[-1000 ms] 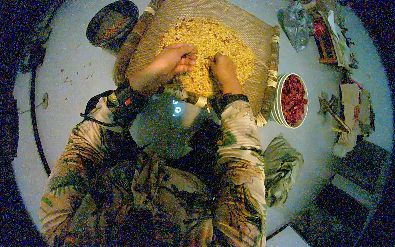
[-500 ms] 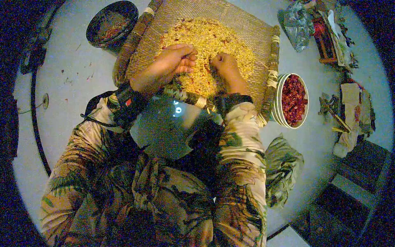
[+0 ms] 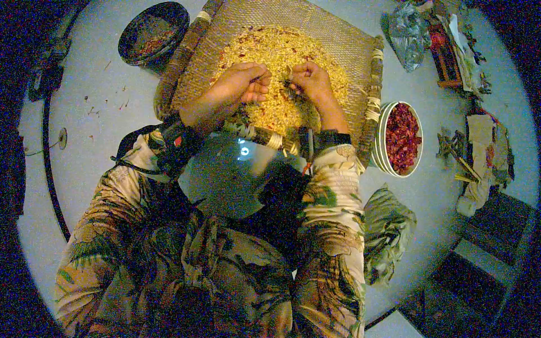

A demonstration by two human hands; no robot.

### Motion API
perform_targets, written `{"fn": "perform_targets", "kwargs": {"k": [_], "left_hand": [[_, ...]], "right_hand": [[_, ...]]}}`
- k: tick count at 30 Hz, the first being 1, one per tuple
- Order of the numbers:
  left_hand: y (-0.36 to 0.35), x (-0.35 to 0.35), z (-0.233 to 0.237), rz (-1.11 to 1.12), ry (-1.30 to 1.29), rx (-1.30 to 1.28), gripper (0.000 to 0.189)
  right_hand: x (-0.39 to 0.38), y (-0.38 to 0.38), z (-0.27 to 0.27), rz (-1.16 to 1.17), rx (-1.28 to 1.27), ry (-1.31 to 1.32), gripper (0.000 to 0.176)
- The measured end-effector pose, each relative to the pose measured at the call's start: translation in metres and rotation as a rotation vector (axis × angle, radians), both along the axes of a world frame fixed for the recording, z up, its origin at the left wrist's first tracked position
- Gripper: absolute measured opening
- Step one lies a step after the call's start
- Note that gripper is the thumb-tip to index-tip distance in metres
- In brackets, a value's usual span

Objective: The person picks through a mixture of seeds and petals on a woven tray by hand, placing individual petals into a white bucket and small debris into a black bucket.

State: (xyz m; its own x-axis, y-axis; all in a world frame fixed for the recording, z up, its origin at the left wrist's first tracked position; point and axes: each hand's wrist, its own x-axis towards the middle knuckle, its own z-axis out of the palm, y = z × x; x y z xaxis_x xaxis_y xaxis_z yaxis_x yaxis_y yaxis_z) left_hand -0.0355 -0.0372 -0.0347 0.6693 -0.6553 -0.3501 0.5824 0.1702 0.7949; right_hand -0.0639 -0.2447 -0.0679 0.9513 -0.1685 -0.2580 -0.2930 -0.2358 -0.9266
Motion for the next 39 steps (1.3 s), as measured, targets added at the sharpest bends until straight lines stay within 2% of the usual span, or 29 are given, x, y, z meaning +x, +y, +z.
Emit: {"fn": "perform_targets", "kwargs": {"k": [12, 15, 18, 24, 27, 30, 33, 36, 39], "left_hand": [[-0.002, -0.001, -0.002, 0.014, 0.030, -0.011, 0.019], [-0.002, -0.002, -0.003, 0.021, 0.034, -0.009, 0.019], [-0.003, -0.003, -0.003, 0.027, 0.037, 0.023, 0.020], [-0.002, -0.002, -0.002, 0.028, 0.044, 0.014, 0.020], [-0.002, -0.003, 0.005, 0.048, 0.085, 0.050, 0.024], [-0.004, -0.003, -0.008, 0.091, 0.228, -0.055, 0.028], [-0.005, -0.001, -0.012, 0.066, 0.266, -0.164, 0.038], [-0.003, -0.001, -0.013, 0.124, 0.241, -0.154, 0.035], [-0.001, 0.006, -0.021, 0.111, 0.104, -0.115, 0.030]], "right_hand": [[0.000, 0.003, 0.013, 0.042, 0.050, 0.030, 0.024], [0.001, 0.000, 0.006, 0.022, -0.040, -0.030, 0.025], [0.000, 0.001, 0.006, -0.016, -0.237, -0.072, 0.024], [0.003, -0.007, -0.004, -0.014, -0.207, -0.068, 0.021], [0.000, 0.009, 0.024, 0.071, -0.081, -0.102, 0.018], [-0.007, 0.031, 0.058, 0.165, 0.099, -0.060, 0.020], [-0.006, 0.039, 0.065, 0.186, 0.111, -0.079, 0.020], [-0.006, 0.031, 0.055, 0.097, 0.042, -0.051, 0.017], [-0.009, 0.003, 0.021, 0.199, -0.375, -0.030, 0.017]]}}
